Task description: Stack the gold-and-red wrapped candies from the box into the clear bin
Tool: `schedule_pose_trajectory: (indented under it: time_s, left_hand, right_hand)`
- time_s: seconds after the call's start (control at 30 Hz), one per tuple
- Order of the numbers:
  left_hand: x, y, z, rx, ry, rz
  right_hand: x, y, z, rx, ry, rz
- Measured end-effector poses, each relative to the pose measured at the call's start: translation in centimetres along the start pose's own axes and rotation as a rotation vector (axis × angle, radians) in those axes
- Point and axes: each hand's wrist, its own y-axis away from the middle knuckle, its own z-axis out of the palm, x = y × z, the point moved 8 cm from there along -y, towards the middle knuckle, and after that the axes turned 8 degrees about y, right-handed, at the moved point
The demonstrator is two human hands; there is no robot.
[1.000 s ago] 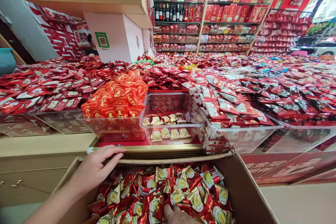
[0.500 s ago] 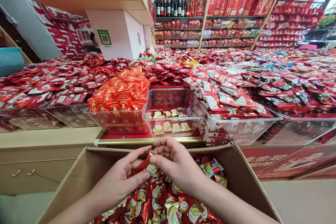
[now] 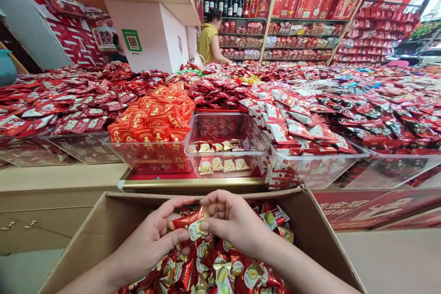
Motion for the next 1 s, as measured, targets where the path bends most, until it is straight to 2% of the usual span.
schedule_pose_trajectory:
  time_s: [0.1, 0.17, 0.23, 0.3, 0.33, 0.43, 0.57, 0.67, 0.83, 0.93, 1.0]
  left_hand:
    - [0.2, 0.0, -0.6, 0.047, 0.020, -0.027]
    - [-0.1, -0.1, -0.6, 0.041, 0.128, -0.104]
    - [-0.2, 0.0, -0.3, 0.011, 0.248, -0.148]
    - [0.5, 0.0, -0.6, 0.038, 0.234, -0.048]
    - [1.1, 0.0, -0.8, 0.061, 0.173, 0.031]
    - [1.9, 0.3, -1.1, 0.096, -0.046, 0.192]
    - [1.7, 0.6, -1.3, 0.128, -0.187, 0.226]
    - [1.7, 0.5, -1.3, 0.130, -0.163, 0.234]
    - [2.0, 0.6, -0.9, 0.111, -0.184, 0.270]
    - [2.0, 0.8, -0.6, 0.065, -0.335, 0.265]
    - [2.7, 1.1, -1.1, 0.076, -0.383, 0.305]
  right_hand:
    - [-0.4, 0.2, -0.9, 0.096, 0.153, -0.044]
    - [-1.7, 0.7, -1.2, 0.192, 0.370, -0.181]
    - [-3.5, 1.6, -0.3, 0.206, 0.604, -0.383]
    - [-4.4, 2.5, 1.2, 0.148, 0.755, -0.529]
    - [-4.5, 2.8, 1.7, 0.117, 0.786, -0.546]
    - [-3.4, 2.5, 1.6, 0.081, 0.660, -0.407]
    - [-0.7, 1.2, 0.5, 0.125, 0.197, -0.134]
    - [0.4, 0.5, 0.2, 0.145, 0.084, -0.030]
    - [1.3, 0.1, 0.5, 0.085, 0.071, 0.033]
    - [1.3, 0.4, 0.7, 0.060, 0.231, -0.016]
    - [0.4, 0.7, 0.3, 0.079, 0.370, -0.047]
